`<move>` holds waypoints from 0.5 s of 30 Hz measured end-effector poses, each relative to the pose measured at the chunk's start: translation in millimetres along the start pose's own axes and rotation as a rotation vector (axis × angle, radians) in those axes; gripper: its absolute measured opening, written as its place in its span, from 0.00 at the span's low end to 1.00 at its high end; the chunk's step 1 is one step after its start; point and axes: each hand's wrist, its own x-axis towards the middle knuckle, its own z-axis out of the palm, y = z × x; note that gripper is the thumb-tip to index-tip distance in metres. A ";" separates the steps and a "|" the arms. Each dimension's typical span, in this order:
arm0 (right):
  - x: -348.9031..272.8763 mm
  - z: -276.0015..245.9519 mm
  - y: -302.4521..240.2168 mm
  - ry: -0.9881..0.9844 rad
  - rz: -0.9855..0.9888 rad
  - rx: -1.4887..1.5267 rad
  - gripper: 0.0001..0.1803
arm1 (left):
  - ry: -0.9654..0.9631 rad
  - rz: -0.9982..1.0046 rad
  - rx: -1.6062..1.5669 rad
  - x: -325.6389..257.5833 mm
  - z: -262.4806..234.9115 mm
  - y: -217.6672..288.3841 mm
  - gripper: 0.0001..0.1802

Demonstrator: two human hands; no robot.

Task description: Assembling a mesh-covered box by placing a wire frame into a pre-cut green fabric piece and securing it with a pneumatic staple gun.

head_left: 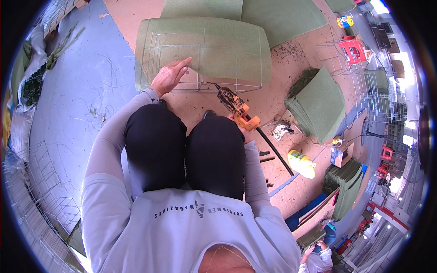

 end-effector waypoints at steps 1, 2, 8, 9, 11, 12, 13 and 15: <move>-0.1 -1.9 2.8 0.002 -0.001 0.000 0.06 | -0.001 0.002 -0.001 0.0 0.6 0.2 0.19; 0.4 -4.9 7.8 0.004 0.023 0.032 0.06 | 0.001 -0.002 -0.005 0.0 1.3 0.4 0.19; -0.8 -1.5 4.2 0.020 -0.041 -0.038 0.05 | -0.002 -0.008 0.000 0.4 -0.1 1.8 0.19; -0.9 -1.1 3.7 0.012 -0.016 0.003 0.05 | -0.010 -0.012 -0.003 0.7 0.3 2.3 0.19; -2.3 -0.2 2.7 0.018 0.014 0.016 0.05 | -0.016 -0.015 0.000 0.3 0.5 2.4 0.19; -1.8 4.8 -2.5 0.019 0.046 0.029 0.06 | -0.019 -0.021 0.008 -0.8 -0.3 1.3 0.19; -2.6 9.7 -7.9 0.015 0.047 0.028 0.06 | -0.017 -0.024 0.009 -2.1 -0.9 0.2 0.19; -6.1 17.3 -17.8 0.042 0.075 0.120 0.06 | -0.008 -0.024 0.003 -2.1 -0.3 -0.3 0.19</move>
